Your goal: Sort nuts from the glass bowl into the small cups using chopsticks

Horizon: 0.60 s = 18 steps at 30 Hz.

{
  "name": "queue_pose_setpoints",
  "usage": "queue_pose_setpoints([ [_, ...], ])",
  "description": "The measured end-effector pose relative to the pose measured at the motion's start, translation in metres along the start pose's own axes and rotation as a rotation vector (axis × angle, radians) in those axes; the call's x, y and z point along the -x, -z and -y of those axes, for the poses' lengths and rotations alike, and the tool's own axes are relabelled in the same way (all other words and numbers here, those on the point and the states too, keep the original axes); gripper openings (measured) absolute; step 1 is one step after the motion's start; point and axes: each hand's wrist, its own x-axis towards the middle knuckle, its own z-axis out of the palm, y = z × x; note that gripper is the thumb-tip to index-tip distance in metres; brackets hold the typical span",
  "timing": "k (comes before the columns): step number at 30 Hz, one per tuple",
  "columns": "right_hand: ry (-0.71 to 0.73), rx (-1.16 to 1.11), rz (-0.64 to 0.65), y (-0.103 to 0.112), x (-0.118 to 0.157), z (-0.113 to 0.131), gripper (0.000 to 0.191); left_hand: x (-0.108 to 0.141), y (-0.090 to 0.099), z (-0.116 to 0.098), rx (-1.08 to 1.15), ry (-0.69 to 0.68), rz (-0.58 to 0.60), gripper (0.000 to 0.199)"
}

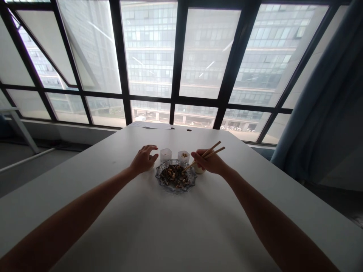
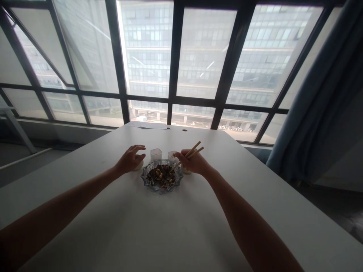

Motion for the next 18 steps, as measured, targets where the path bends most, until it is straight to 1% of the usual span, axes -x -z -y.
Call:
queue_pose_setpoints([
  [3, 0.013, 0.066, 0.009, -0.007, -0.001, -0.001, 0.054, 0.022, 0.001, 0.028, -0.03, 0.109, -0.059, 0.041],
  [6, 0.02, 0.104, 0.02, -0.012, 0.001, 0.001, 0.053, 0.036, -0.004, 0.044, 0.007, 0.217, -0.072, 0.057],
  [9, 0.021, 0.117, 0.018, -0.018, 0.006, 0.005, 0.054, 0.042, -0.01, 0.049, 0.091, 0.33, -0.047, 0.071],
  [12, 0.011, 0.117, -0.016, -0.023, 0.013, 0.008, 0.057, 0.045, -0.015, 0.048, 0.196, 0.365, 0.019, 0.083],
  [14, -0.011, 0.076, -0.088, -0.025, 0.015, 0.008, 0.059, 0.046, -0.015, 0.047, 0.236, 0.358, 0.046, 0.086],
  [15, -0.029, 0.038, -0.144, -0.025, 0.016, 0.006, 0.06, 0.046, -0.015, 0.046, 0.241, 0.354, 0.044, 0.086],
  [18, -0.137, -0.11, -0.346, -0.023, 0.015, -0.001, 0.062, 0.047, -0.013, 0.044, 0.22, 0.319, -0.004, 0.084],
])
